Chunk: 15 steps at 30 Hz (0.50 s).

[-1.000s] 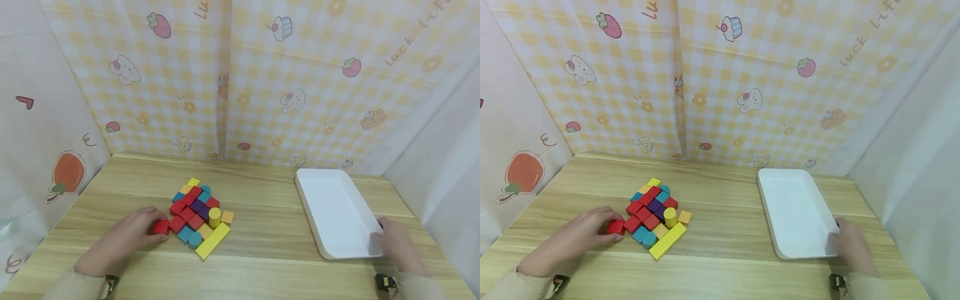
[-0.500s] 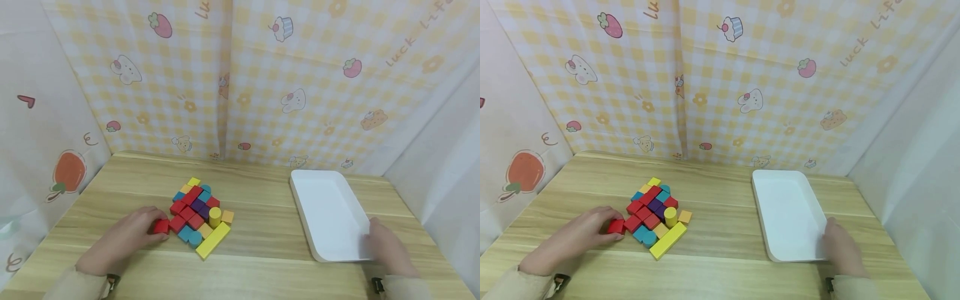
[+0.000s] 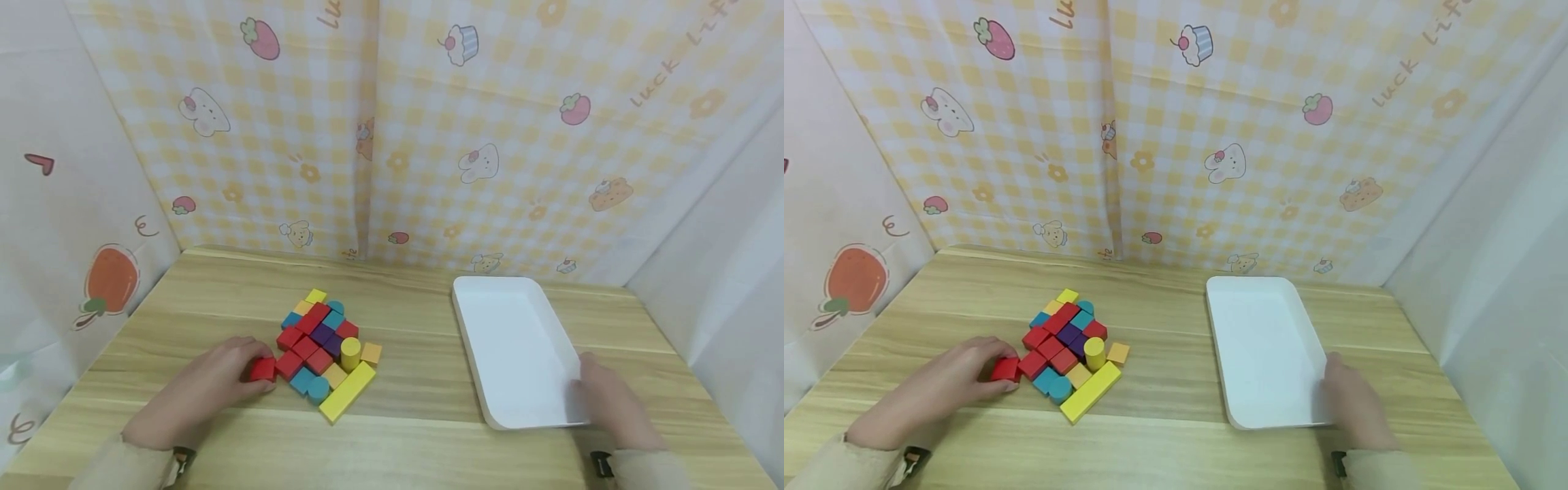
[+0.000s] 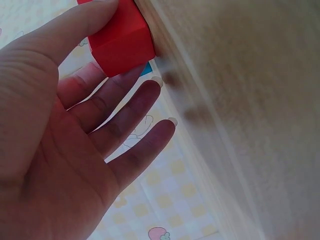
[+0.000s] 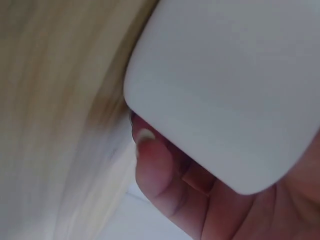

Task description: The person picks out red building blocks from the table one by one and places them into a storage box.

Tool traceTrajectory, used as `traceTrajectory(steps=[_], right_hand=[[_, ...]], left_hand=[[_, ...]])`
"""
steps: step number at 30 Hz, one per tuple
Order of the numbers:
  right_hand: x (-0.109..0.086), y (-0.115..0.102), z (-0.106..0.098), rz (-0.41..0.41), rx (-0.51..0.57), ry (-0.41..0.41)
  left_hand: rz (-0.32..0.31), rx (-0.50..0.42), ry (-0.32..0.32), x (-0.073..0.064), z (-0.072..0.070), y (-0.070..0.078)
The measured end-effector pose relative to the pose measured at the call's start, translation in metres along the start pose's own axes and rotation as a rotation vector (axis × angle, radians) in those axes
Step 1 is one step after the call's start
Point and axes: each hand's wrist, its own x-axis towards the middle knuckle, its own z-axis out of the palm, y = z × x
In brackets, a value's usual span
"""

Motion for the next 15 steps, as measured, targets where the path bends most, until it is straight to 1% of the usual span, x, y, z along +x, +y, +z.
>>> traceTrajectory(steps=[8,15], right_hand=[[-0.002,-0.014,0.000,-0.026,0.017,0.001],[-0.006,-0.022,-0.004,-0.070,0.048,-0.014]], left_hand=[[-0.003,-0.001,-0.004,0.000,0.001,0.000],[0.027,-0.004,0.009,0.000,0.001,-0.002]])
